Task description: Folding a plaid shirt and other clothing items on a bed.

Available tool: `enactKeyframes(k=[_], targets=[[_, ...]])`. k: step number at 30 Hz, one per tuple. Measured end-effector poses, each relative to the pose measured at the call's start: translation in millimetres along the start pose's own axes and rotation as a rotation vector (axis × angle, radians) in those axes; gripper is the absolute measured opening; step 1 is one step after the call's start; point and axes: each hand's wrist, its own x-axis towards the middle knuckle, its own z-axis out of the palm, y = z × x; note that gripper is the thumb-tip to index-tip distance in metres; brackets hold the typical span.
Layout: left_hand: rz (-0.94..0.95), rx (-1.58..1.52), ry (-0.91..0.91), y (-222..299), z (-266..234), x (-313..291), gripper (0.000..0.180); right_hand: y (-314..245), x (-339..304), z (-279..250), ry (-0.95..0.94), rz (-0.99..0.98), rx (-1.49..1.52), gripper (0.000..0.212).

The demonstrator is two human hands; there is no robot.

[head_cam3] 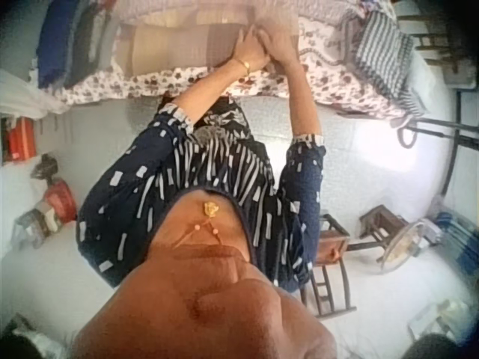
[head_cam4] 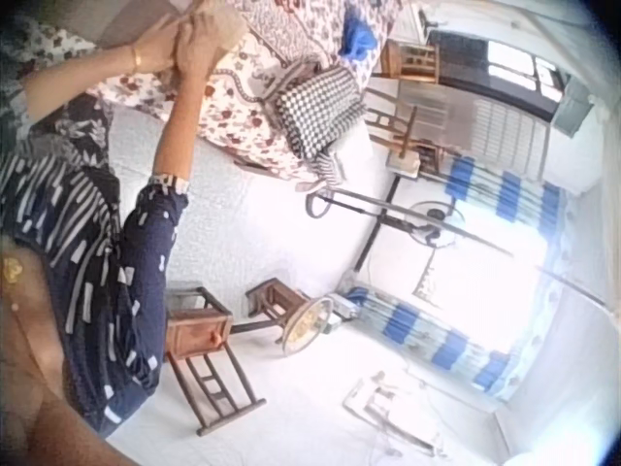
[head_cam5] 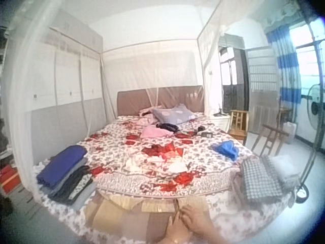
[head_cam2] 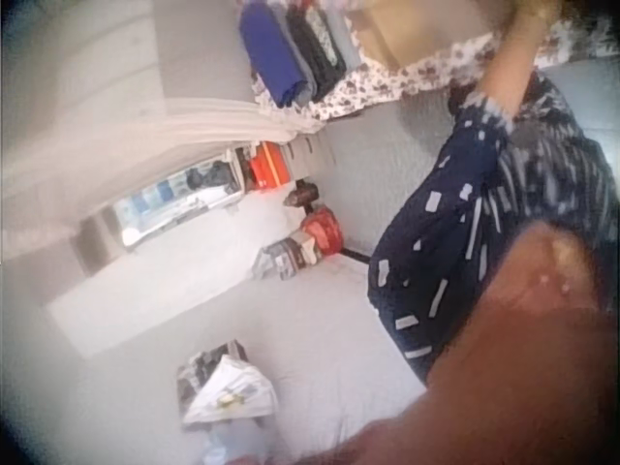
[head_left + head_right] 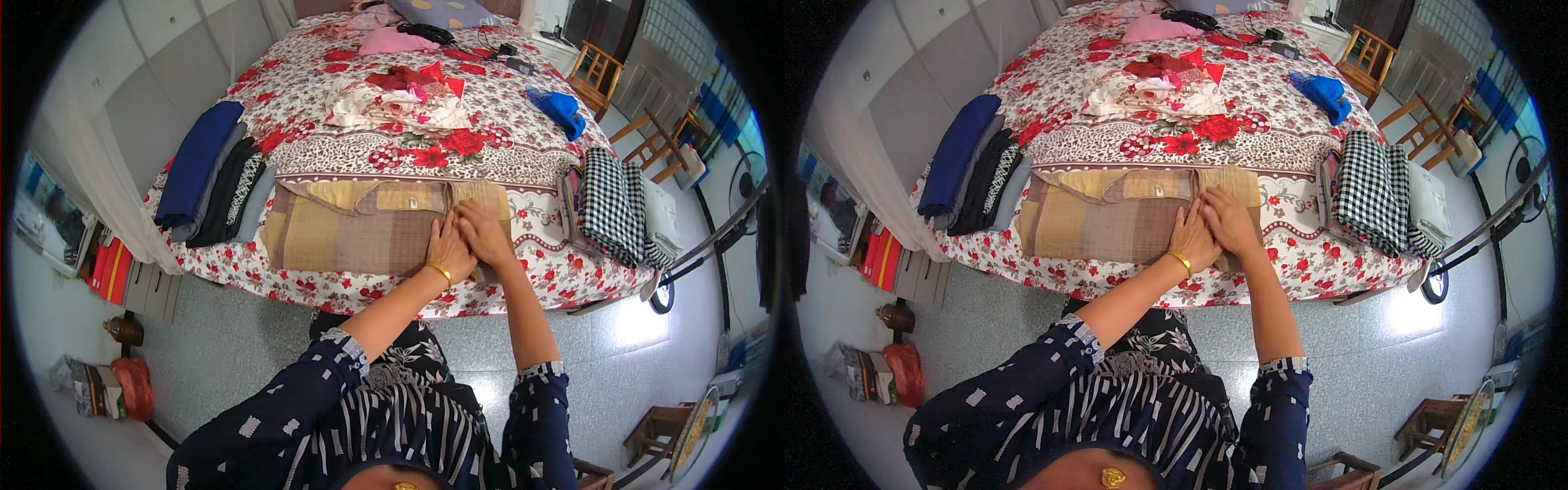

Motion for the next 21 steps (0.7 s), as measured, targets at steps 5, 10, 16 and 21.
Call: enactKeyframes(k=[5,10,16,21], targets=[[0.031,0.042,-0.027,3,-1,0,0.07,16,12,2,-0.18,0.07,-0.12,0.054],[0.071,0.003,0.096,-2,0,-8,0.071,29,41,15,-0.261,0.097,-0.182,0.057],[0.05,-0.013,0.121,-4,-2,-19,0.07,34,69,37,-0.3,0.167,-0.285,0.064],[0.092,0.046,0.119,-9,-1,-32,0.067,37,80,40,-0.199,0.183,-0.354,0.063]])
